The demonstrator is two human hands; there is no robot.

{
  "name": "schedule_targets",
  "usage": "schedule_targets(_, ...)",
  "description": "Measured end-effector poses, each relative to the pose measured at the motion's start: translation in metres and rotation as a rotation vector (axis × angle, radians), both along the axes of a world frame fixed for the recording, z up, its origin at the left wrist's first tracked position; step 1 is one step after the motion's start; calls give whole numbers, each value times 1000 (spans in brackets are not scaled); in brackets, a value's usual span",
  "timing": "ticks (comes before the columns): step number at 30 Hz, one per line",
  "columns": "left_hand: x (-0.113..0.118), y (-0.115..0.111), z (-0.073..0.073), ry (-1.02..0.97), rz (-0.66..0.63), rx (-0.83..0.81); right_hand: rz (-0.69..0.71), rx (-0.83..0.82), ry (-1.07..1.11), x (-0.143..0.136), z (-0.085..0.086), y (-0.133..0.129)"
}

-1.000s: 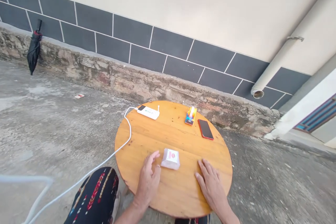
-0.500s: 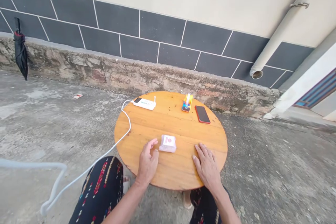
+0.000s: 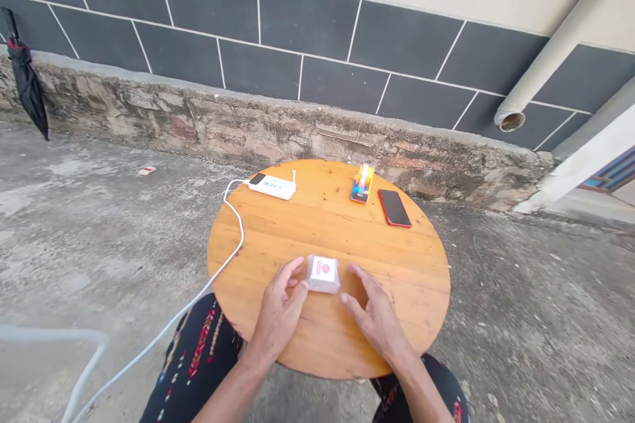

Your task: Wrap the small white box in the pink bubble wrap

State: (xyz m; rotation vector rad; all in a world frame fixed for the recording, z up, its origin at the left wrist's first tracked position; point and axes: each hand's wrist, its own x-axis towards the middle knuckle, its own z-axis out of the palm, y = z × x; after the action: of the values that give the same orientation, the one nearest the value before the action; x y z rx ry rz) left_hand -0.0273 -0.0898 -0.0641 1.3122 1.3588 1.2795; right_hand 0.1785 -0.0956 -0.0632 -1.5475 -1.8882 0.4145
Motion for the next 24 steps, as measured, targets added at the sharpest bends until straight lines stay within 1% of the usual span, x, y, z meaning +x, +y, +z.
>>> schedule_targets(3, 4, 5, 4, -57, -72, 19, 73, 16, 69, -15, 3, 4)
schedule_targets(5, 6, 7, 6, -46, -76, 47, 100, 46, 91, -21, 1, 5)
schedule_targets(9, 5, 8, 7, 38, -87, 86, 75, 91, 115, -24, -6, 5)
schedule_targets(13, 3, 6, 6, 66, -89, 113, 74, 45, 145, -25, -6, 2)
schedule_targets(19, 3, 3, 4, 63, -58, 173, -38, 44, 347, -21, 3, -1)
schedule_targets(22, 3, 2, 2, 100, -14, 189, -45, 34, 388, -20, 11, 7)
schedule_targets(24, 2, 2, 0, 125, 1, 195, -28, -4, 378, -20, 18, 14)
